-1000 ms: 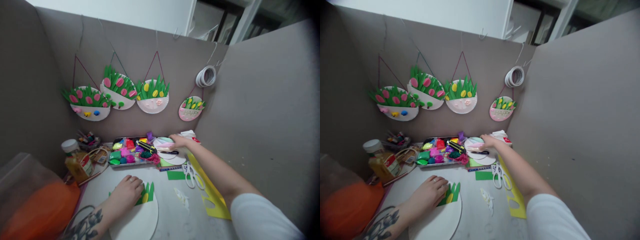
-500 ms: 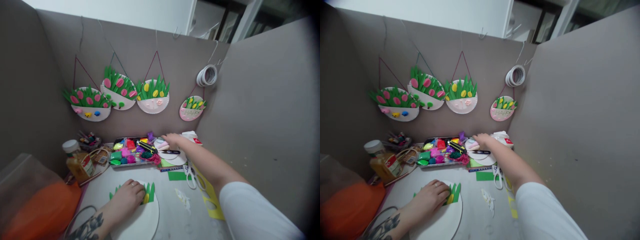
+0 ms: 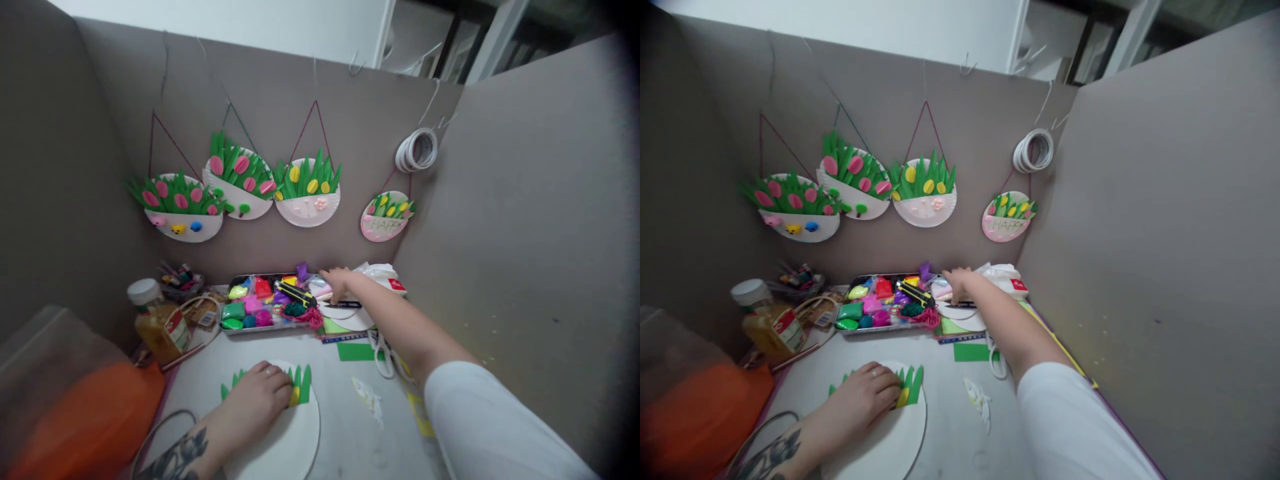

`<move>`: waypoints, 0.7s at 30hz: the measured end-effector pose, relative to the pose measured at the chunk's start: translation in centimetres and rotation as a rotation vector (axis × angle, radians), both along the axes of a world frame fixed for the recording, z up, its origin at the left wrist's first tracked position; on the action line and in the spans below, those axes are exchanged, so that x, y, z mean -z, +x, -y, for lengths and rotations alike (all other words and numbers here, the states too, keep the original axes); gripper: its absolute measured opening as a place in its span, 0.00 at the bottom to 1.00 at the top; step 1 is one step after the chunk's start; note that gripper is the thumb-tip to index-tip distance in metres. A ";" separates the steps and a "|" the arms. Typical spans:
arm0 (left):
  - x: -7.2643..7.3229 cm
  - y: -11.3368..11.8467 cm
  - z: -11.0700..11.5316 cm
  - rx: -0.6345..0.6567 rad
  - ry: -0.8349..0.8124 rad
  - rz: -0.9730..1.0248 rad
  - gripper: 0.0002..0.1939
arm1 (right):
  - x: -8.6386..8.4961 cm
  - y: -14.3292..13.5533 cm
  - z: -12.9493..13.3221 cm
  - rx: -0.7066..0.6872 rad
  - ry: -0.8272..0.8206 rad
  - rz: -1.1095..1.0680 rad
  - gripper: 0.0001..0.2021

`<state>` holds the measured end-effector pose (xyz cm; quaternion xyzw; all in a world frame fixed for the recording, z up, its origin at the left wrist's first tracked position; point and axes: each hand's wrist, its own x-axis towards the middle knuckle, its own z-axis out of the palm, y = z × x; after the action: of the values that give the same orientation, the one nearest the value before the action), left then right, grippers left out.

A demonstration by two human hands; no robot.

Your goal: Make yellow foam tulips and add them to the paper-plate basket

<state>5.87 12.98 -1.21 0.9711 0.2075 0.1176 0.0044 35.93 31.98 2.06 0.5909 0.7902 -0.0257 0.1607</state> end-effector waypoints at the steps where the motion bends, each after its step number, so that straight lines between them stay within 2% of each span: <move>1: 0.0 0.0 0.0 -0.002 -0.007 -0.008 0.05 | 0.0 -0.2 0.1 0.005 0.012 0.001 0.51; 6: -0.5 -0.8 -0.1 -0.031 -0.028 -0.026 0.07 | 0.3 -0.2 0.5 -0.092 0.141 0.037 0.37; 8: -0.7 -1.0 -0.2 -0.044 -0.023 -0.022 0.07 | 0.2 0.0 0.5 -0.086 0.145 0.064 0.38; 11: -0.8 -0.9 -0.3 -0.047 -0.016 -0.031 0.07 | -0.2 0.1 0.7 0.004 0.017 0.066 0.44; 15: -1.0 -0.8 -0.2 -0.056 -0.022 -0.032 0.07 | -0.3 0.3 0.9 -0.039 0.024 0.001 0.47; 18: -1.3 -1.4 -0.3 -0.084 -0.033 -0.022 0.07 | -0.4 0.8 1.3 -0.062 0.079 -0.048 0.42; 21: -1.4 -2.2 -0.6 -0.130 -0.037 -0.010 0.09 | -0.5 1.5 2.0 -0.075 0.115 -0.069 0.31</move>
<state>3.68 13.54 0.19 0.9559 0.2724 0.1089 0.0135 37.39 30.01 2.59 0.5677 0.8171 0.0055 0.1000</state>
